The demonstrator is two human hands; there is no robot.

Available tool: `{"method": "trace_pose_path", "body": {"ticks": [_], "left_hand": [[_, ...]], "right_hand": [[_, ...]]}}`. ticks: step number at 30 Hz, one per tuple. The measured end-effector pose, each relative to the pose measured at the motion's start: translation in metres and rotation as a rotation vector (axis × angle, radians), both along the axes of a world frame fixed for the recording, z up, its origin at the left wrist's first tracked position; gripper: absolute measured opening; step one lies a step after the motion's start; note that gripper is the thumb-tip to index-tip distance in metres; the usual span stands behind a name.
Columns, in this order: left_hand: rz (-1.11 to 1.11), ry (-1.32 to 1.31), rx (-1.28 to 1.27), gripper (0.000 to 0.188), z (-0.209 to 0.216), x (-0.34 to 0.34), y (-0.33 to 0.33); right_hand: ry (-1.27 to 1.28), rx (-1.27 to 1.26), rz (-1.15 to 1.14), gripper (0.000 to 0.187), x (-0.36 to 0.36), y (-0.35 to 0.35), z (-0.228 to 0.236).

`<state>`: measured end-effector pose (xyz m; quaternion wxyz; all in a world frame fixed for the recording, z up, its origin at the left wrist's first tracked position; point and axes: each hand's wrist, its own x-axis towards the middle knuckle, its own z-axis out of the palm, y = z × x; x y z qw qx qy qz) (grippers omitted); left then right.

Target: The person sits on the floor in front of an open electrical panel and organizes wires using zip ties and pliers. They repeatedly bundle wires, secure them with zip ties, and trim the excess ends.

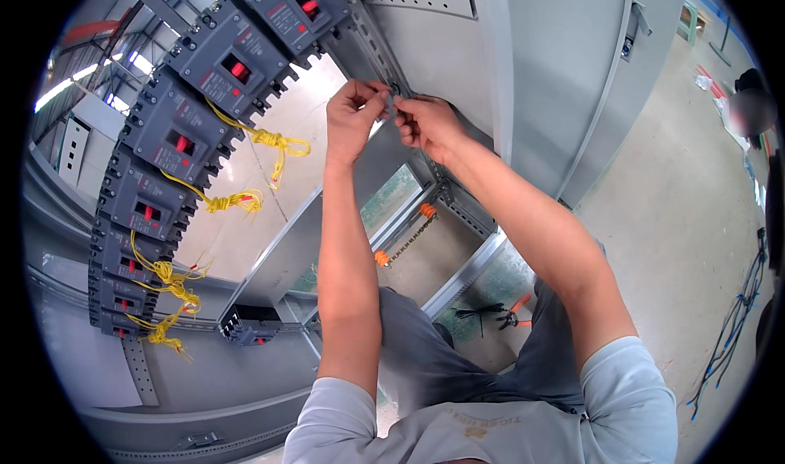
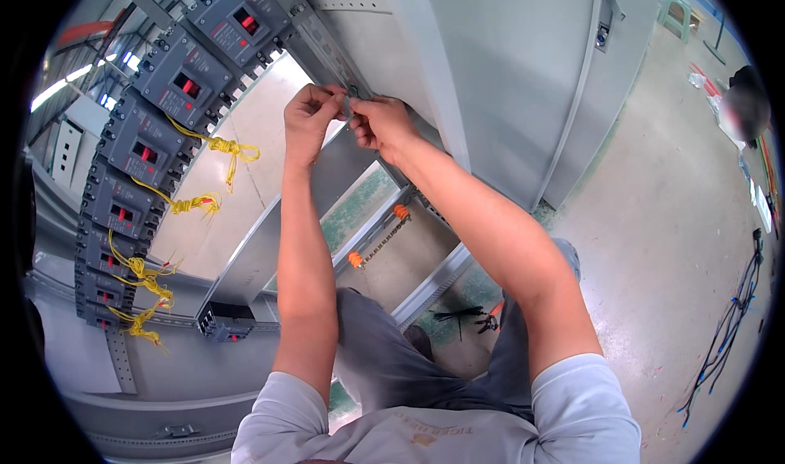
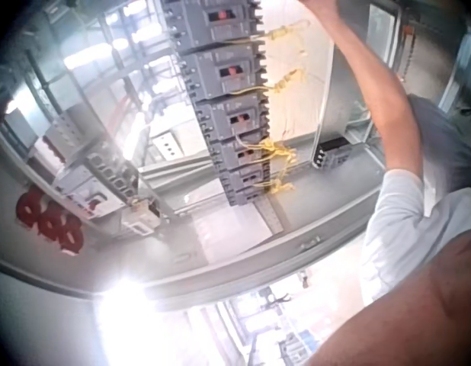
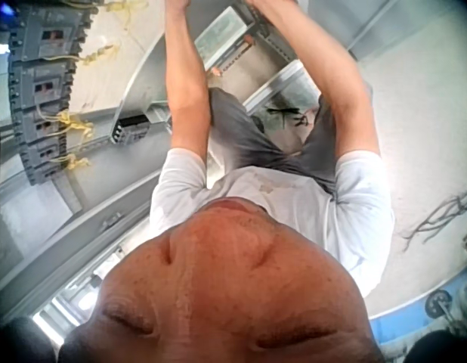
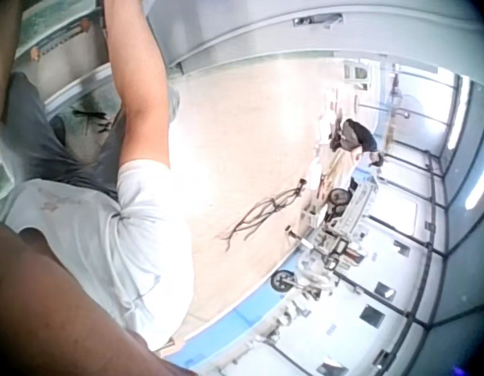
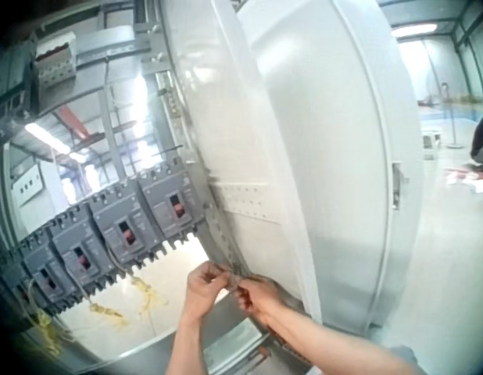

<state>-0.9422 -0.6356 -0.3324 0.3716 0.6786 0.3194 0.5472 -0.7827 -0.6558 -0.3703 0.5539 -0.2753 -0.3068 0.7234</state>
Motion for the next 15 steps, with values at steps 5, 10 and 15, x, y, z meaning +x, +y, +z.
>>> {"method": "trace_pose_path", "body": {"ticks": [5,10,15], "left_hand": [[-0.024,0.053,-0.102,0.010,0.001,-0.006,-0.009],[-0.038,0.084,-0.130,0.019,-0.008,-0.011,-0.010],[0.041,0.158,-0.106,0.016,-0.009,-0.015,-0.009]], "right_hand": [[0.151,-0.048,0.041,0.021,-0.001,0.002,0.000],[0.193,-0.052,0.059,0.019,-0.002,0.003,-0.001],[0.248,-0.061,-0.042,0.017,-0.011,0.000,0.003]]}}
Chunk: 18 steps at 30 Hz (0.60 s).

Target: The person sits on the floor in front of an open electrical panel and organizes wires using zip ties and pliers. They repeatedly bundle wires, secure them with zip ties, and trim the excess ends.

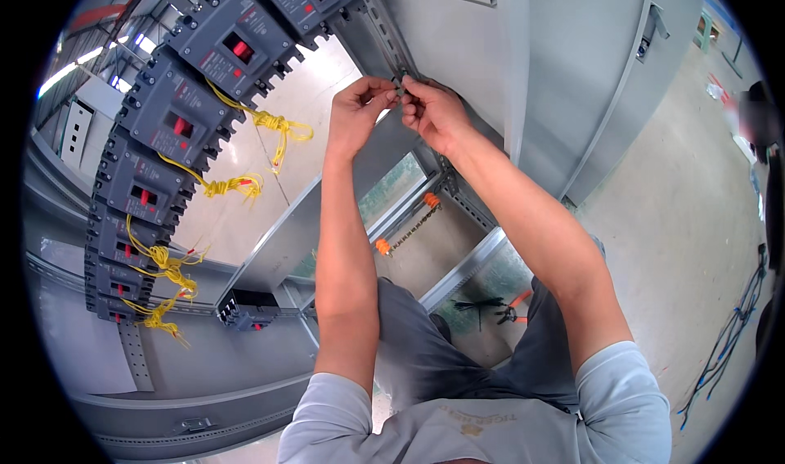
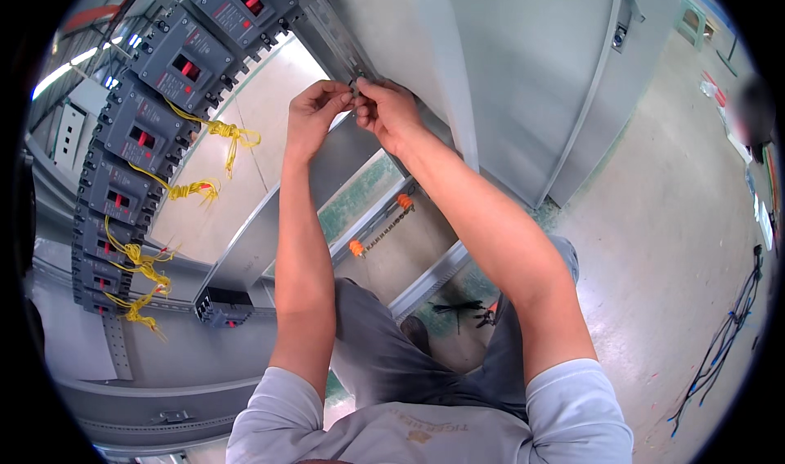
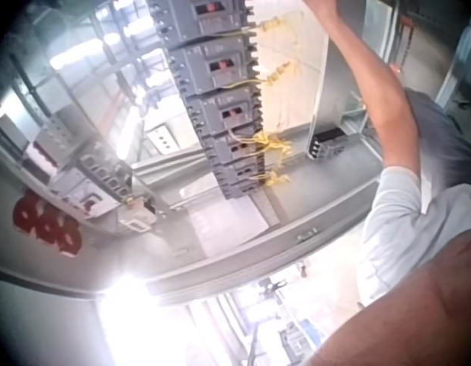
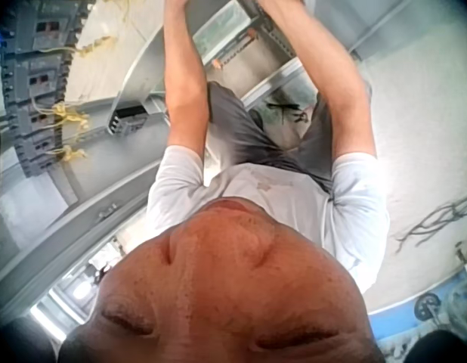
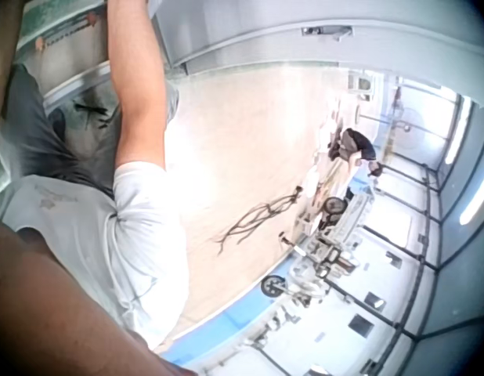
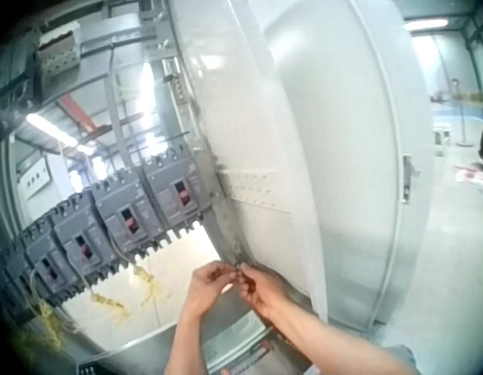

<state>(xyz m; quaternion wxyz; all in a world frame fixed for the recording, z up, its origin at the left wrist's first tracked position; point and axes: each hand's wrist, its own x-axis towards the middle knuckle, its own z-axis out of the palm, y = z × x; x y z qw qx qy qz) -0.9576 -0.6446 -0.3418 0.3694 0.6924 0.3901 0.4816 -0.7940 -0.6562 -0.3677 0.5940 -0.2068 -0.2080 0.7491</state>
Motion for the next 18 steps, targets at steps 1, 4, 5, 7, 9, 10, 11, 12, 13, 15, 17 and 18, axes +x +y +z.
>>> {"method": "trace_pose_path", "body": {"ticks": [1,4,5,7,9,10,11,12,13,15,17,18], "left_hand": [[0.006,0.011,0.003,0.016,0.0009,0.0008,0.0002],[0.004,0.058,0.000,0.015,0.0026,0.0021,0.0006],[0.002,0.071,0.007,0.014,0.0025,0.0022,0.0011],[0.001,0.097,0.024,0.013,0.0027,0.0019,0.0021],[0.012,0.141,0.043,0.013,0.0020,0.0007,0.0025],[0.015,0.164,0.054,0.012,0.0024,0.0017,0.0026],[0.016,0.151,0.046,0.012,0.0025,0.0025,0.0021],[0.019,0.138,0.037,0.011,0.0025,0.0032,0.0012],[0.020,0.126,0.029,0.011,0.0029,0.0049,0.0005],[0.017,0.108,0.031,0.010,0.0034,0.0067,-0.0006],[0.007,0.095,0.028,0.010,0.0052,0.0094,-0.0020],[-0.001,0.090,0.023,0.010,0.0061,0.0104,-0.0027]], "right_hand": [[0.015,-0.002,-0.026,0.017,-0.0003,0.0001,-0.0007],[0.051,0.041,-0.008,0.020,0.0023,0.0024,-0.0051],[0.057,0.044,-0.001,0.021,0.0029,0.0030,-0.0057],[0.071,0.051,0.016,0.023,0.0035,0.0042,-0.0062],[0.076,0.057,0.037,0.024,0.0030,0.0044,-0.0062],[0.079,0.061,0.044,0.024,0.0032,0.0057,-0.0073],[0.077,0.059,0.044,0.024,0.0027,0.0067,-0.0084],[0.075,0.058,0.045,0.024,0.0017,0.0075,-0.0096],[0.073,0.057,0.044,0.024,0.0018,0.0073,-0.0092],[0.073,0.048,0.032,0.024,0.0010,0.0069,-0.0084],[0.069,0.048,0.030,0.024,0.0020,0.0070,-0.0083],[0.065,0.050,0.036,0.024,0.0027,0.0071,-0.0084]]}}
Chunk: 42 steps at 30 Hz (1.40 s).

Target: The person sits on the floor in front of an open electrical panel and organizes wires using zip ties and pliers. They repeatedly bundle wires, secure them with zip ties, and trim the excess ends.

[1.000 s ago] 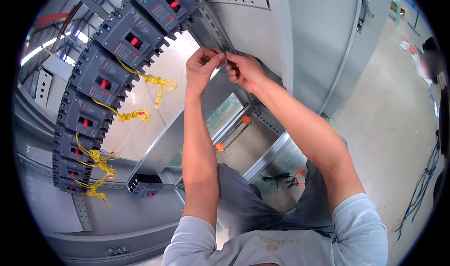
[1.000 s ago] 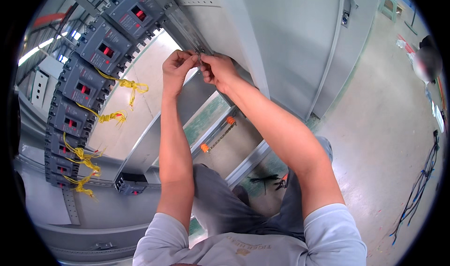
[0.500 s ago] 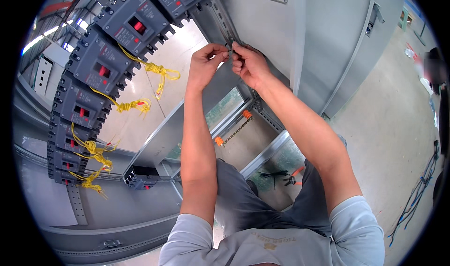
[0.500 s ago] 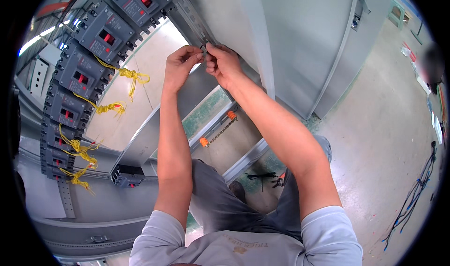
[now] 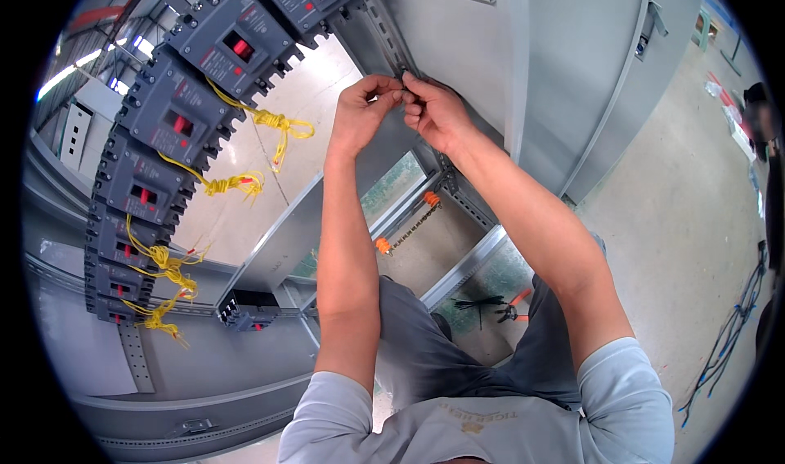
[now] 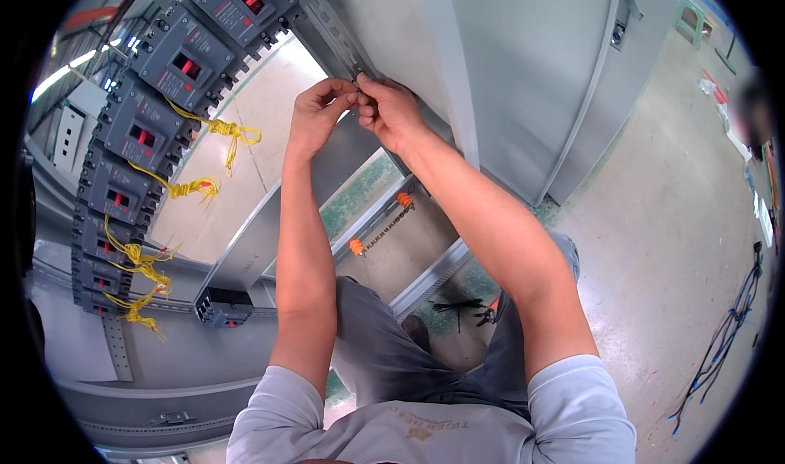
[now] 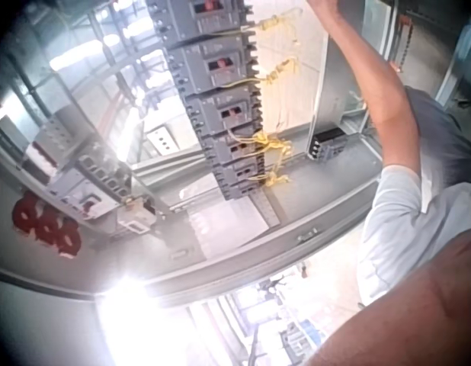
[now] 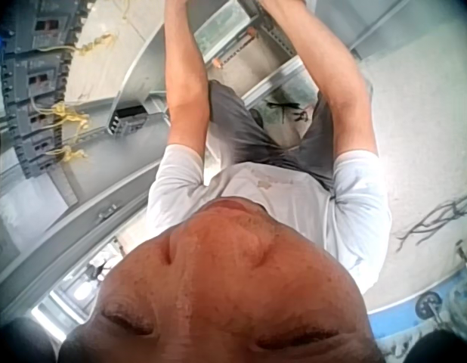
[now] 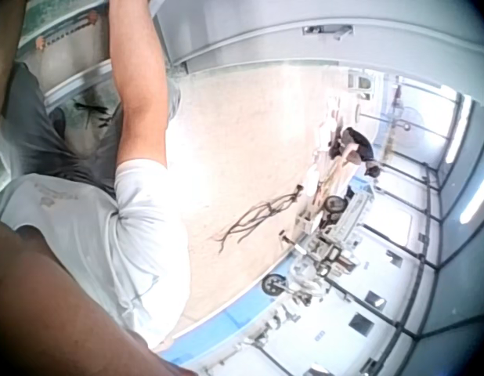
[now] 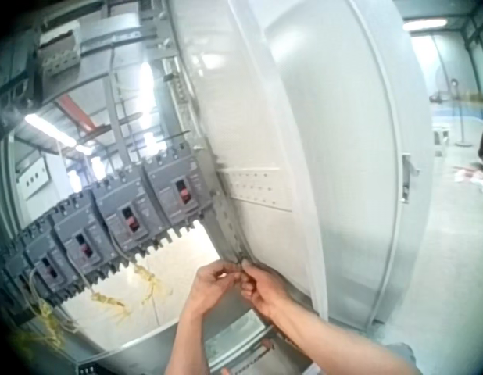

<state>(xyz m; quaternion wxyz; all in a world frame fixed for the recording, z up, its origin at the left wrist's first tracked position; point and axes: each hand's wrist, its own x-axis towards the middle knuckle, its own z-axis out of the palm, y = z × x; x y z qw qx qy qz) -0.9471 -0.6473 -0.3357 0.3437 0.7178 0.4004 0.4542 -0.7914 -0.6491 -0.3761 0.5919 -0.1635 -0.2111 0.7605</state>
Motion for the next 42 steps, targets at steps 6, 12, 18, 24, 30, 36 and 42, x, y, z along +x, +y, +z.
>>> {"method": "trace_pose_path", "body": {"ticks": [6,12,18,24,30,36,42], "left_hand": [[0.029,0.040,0.030,0.015,-0.001,0.001,0.001],[0.007,0.014,0.053,0.018,-0.005,-0.001,0.001],[0.031,0.085,0.088,0.018,-0.001,0.002,-0.004],[0.074,0.154,0.070,0.017,0.000,-0.002,-0.004],[0.022,0.092,0.085,0.016,-0.004,0.003,-0.006],[0.027,0.117,0.063,0.014,-0.002,-0.001,-0.010],[0.052,0.103,0.067,0.011,0.000,0.000,-0.007]], "right_hand": [[-0.045,0.001,0.031,0.023,0.002,0.000,0.001],[-0.127,-0.075,0.036,0.023,0.002,-0.001,0.003],[-0.160,-0.083,-0.060,0.024,-0.001,-0.006,0.005],[-0.273,0.015,-0.118,0.024,0.001,-0.011,0.004],[-0.374,-0.046,-0.155,0.016,0.000,-0.012,0.009],[-0.373,-0.018,-0.131,0.018,-0.001,-0.009,0.001],[-0.368,0.026,-0.178,0.022,0.000,-0.017,0.010]]}}
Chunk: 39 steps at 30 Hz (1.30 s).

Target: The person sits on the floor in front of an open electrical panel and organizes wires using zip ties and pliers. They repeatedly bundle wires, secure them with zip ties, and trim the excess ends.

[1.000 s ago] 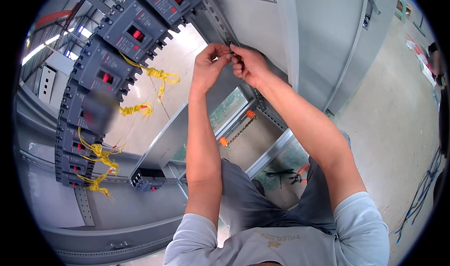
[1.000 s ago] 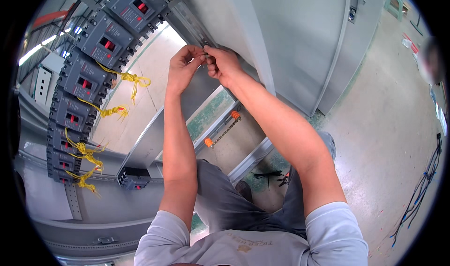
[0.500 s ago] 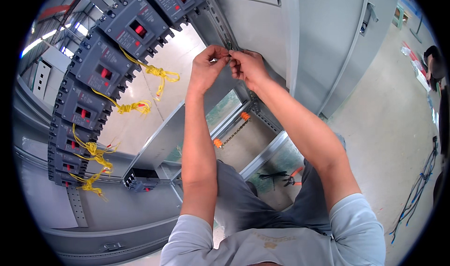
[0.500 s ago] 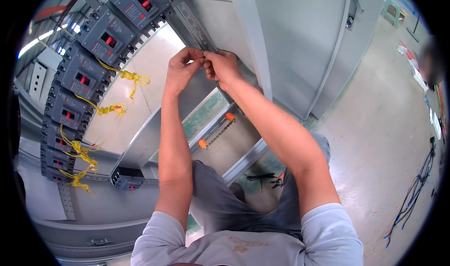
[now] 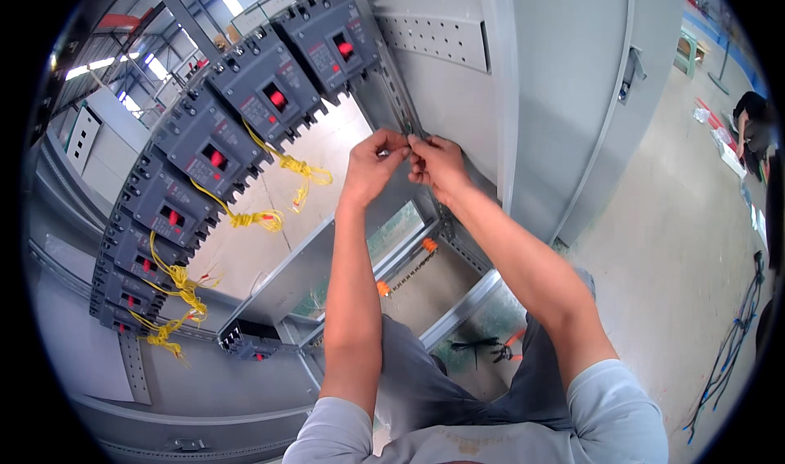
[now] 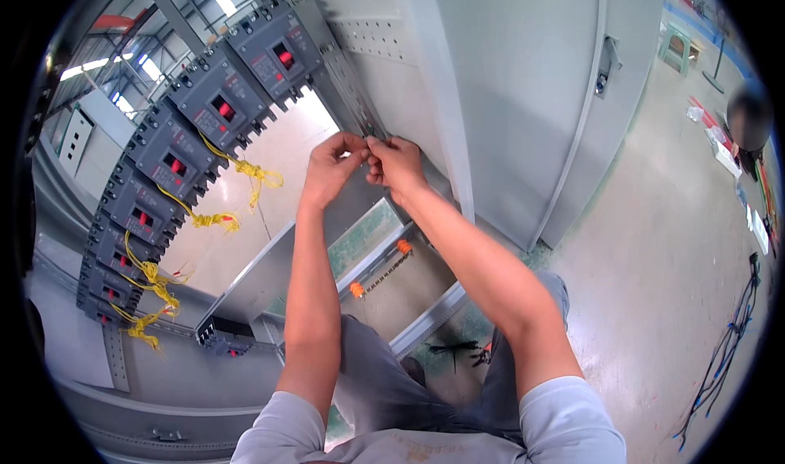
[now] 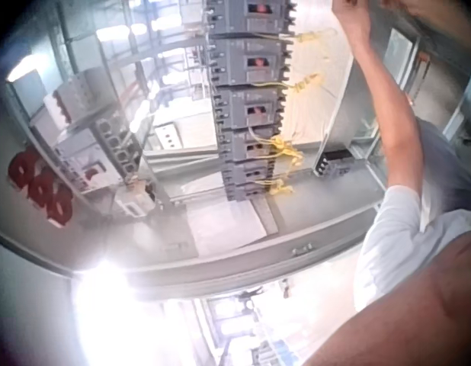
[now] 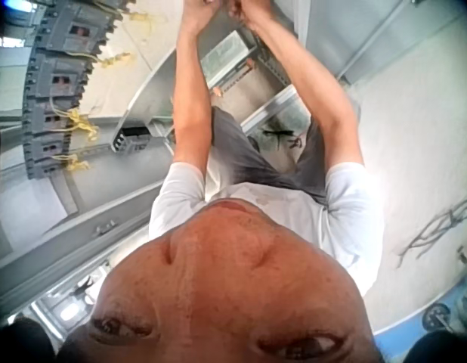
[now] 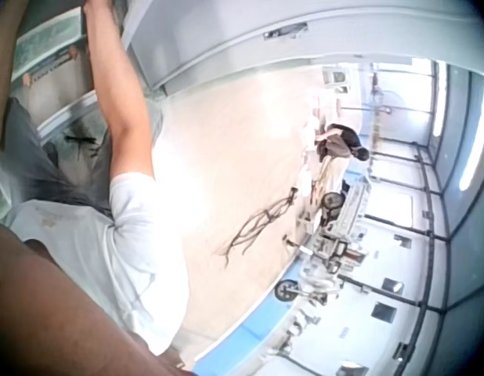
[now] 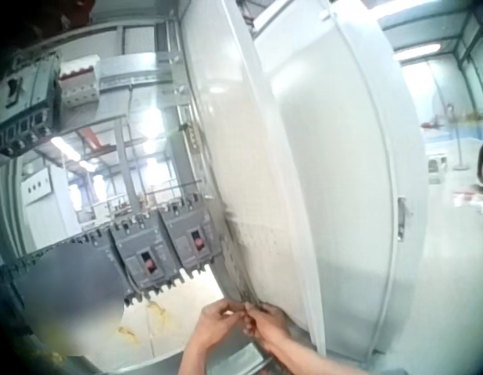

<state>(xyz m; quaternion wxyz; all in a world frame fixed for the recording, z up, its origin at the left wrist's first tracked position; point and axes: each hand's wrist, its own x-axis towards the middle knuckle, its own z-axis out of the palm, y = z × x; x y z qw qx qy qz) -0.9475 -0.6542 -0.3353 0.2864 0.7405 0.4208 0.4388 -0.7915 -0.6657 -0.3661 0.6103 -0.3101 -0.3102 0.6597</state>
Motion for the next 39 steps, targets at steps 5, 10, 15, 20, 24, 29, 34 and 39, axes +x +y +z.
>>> {"method": "trace_pose_path", "body": {"ticks": [5,10,15,20,24,29,34,39], "left_hand": [[-0.002,-0.003,-0.013,0.011,0.002,0.004,-0.002],[0.013,0.025,0.004,0.013,0.000,0.004,-0.004],[-0.018,0.011,0.053,0.013,0.000,0.012,-0.001],[0.046,0.136,0.245,0.013,-0.005,0.016,-0.002],[0.107,0.134,0.366,0.009,-0.004,0.017,0.000],[0.192,0.102,0.333,0.008,-0.013,0.009,0.011],[0.258,0.081,0.231,0.011,-0.014,0.005,0.014],[0.198,0.104,0.094,0.014,-0.015,0.003,0.021]], "right_hand": [[-0.161,0.155,-0.119,0.020,0.003,-0.003,0.002],[-0.469,0.286,-0.167,0.018,0.008,-0.005,0.001],[-1.012,0.588,-0.433,0.015,0.016,0.002,-0.003],[-1.302,0.586,-0.467,0.015,0.015,-0.008,0.001],[-1.105,0.559,-0.336,0.019,0.016,-0.008,-0.003],[-1.125,0.628,-0.276,0.018,0.017,-0.012,-0.007],[-1.190,0.545,-0.151,0.020,0.012,-0.020,0.002],[-1.233,0.626,-0.110,0.019,0.000,-0.030,-0.012]]}}
